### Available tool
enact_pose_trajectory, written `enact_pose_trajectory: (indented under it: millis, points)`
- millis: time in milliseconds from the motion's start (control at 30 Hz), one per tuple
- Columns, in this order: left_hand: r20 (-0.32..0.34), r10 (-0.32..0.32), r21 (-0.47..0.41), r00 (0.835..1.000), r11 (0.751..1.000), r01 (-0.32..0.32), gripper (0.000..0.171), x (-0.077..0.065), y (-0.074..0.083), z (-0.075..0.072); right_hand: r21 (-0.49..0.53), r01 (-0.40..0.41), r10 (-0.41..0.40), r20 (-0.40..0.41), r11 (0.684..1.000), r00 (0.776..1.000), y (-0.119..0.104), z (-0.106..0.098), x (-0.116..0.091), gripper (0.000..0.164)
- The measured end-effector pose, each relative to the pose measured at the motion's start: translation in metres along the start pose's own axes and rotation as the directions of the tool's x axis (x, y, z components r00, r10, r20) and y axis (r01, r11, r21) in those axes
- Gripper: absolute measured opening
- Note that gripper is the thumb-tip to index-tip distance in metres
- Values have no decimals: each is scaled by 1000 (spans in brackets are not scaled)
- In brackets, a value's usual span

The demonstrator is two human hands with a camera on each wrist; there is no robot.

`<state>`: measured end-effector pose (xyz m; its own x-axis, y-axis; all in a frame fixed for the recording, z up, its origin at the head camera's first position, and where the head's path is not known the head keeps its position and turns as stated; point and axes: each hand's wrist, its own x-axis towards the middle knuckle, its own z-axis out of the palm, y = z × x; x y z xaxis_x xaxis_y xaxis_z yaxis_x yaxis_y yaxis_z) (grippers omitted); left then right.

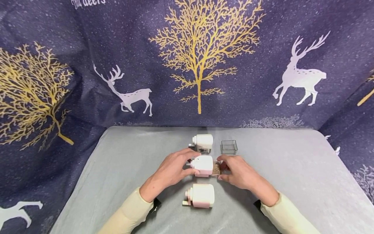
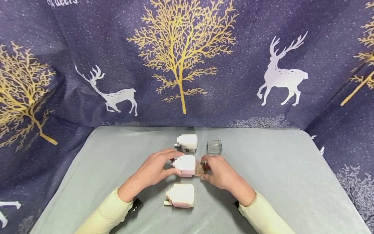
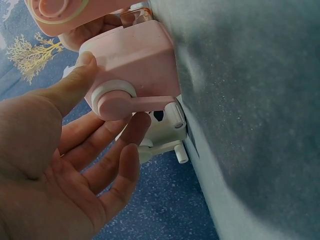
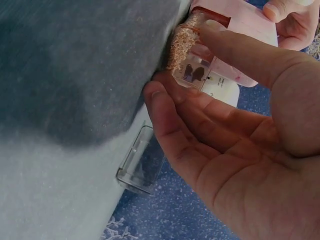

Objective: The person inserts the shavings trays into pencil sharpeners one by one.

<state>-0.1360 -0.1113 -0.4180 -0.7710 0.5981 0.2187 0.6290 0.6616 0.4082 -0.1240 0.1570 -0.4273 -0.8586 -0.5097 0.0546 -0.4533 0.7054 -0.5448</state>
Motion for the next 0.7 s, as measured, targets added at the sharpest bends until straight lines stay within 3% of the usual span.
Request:
enact_pose_trajectory:
  millis: [400,700]
  points:
    - [-4,0,-5,1000,1000,0,64,0,-1,1,65,-11,9,27,998,1000,-2,5,4,42]
    - [0,0,-8,1000,1000,0,64,0,-2,1,25,30,-30,14,999,999,-2,5,5,38]
